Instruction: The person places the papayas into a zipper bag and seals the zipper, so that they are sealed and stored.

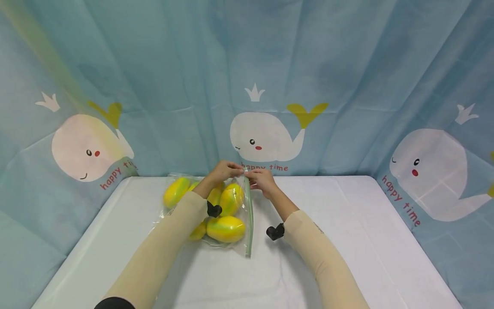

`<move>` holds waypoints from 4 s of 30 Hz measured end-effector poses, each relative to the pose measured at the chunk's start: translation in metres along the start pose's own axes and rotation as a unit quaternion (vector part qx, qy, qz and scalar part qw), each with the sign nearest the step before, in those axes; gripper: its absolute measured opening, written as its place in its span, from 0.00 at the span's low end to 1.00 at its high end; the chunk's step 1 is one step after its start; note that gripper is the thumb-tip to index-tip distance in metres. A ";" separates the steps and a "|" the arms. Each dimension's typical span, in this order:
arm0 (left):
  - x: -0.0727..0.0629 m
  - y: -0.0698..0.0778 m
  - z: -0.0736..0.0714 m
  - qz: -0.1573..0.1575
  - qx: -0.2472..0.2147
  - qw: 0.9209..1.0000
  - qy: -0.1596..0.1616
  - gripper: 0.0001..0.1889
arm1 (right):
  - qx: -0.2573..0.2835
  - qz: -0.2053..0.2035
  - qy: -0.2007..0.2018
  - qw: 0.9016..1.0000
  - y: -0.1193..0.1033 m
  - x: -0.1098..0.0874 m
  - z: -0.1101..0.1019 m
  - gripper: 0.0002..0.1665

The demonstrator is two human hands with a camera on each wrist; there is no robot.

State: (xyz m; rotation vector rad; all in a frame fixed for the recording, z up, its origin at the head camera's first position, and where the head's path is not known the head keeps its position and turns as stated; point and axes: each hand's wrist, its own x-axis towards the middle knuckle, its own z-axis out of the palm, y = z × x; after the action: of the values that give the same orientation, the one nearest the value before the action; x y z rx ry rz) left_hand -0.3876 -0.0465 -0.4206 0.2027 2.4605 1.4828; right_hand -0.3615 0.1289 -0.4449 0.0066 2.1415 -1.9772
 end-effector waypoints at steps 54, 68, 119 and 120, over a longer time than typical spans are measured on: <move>-0.009 0.017 0.004 -0.101 -0.118 0.976 0.153 0.11 | -0.140 0.002 -0.080 0.987 0.037 -0.108 -0.011 0.12; -0.008 0.019 0.006 -0.113 -0.111 0.974 0.165 0.10 | -0.145 0.041 -0.188 0.971 0.056 -0.147 -0.025 0.10; -0.020 0.015 0.011 -0.066 -0.103 0.987 0.109 0.13 | -0.161 0.055 -0.263 0.950 0.053 -0.138 -0.052 0.14; -0.023 0.015 0.011 -0.062 -0.106 0.987 0.105 0.13 | -0.158 0.054 -0.263 0.950 0.053 -0.137 -0.053 0.15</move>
State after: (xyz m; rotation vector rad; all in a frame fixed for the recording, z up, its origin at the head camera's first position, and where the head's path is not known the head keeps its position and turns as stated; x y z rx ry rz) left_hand -0.3627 -0.0362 -0.4085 -0.1526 2.3944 1.7728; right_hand -0.2281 0.2066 -0.4703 -0.4005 2.0086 -1.3558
